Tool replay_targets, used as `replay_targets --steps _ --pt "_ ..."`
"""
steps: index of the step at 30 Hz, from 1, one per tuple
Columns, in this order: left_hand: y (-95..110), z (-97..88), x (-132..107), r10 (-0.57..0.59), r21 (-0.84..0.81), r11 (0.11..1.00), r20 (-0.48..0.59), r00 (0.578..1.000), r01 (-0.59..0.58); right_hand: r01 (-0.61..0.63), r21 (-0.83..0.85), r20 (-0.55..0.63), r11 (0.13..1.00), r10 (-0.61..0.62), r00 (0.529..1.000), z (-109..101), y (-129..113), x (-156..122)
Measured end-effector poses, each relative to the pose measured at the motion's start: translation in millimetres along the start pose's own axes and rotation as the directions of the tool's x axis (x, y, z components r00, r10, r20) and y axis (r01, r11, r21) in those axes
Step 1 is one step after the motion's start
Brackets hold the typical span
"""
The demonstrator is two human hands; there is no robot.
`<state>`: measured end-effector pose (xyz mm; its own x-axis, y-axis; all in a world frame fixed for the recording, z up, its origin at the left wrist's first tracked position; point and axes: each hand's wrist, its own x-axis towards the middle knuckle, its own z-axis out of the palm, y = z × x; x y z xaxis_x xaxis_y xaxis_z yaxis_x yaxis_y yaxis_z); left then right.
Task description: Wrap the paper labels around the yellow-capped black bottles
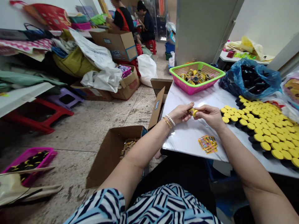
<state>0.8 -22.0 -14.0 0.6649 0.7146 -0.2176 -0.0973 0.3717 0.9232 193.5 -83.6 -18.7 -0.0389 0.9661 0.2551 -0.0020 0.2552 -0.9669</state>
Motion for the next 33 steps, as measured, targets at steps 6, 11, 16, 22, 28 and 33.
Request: replay_targets --steps 6,11,16,22,28,33 --pt "2.6 1.6 -2.4 0.047 -0.11 0.993 0.022 0.999 -0.044 0.083 -0.023 -0.088 0.996 -0.085 0.992 7.2 0.2 -1.0" --pt "-1.7 6.1 0.1 0.003 -0.18 0.984 -0.001 1.0 -0.003 0.231 -0.113 -0.079 0.966 -0.241 0.967 11.2 0.4 -3.2" --pt "4.8 2.0 -0.7 -0.01 -0.287 0.958 0.014 1.0 0.014 0.218 -0.168 -0.128 0.961 -0.241 0.962 17.9 -5.7 1.8" --pt "-5.2 11.4 -5.9 -0.08 -0.208 0.976 -0.045 0.996 0.069 0.08 -0.5 -0.05 0.863 -0.122 0.991 15.2 -12.8 -17.9" --pt "-20.8 34.8 2.5 -0.087 -0.206 0.977 -0.186 0.979 0.048 -0.037 -0.769 -0.097 0.639 -0.059 0.993 -11.5 -12.3 -24.5" --pt "-0.4 4.8 1.9 0.001 -0.195 0.978 -0.358 0.934 -0.076 0.363 -0.693 0.037 0.623 -0.472 0.881 -2.5 -90.9 87.7"
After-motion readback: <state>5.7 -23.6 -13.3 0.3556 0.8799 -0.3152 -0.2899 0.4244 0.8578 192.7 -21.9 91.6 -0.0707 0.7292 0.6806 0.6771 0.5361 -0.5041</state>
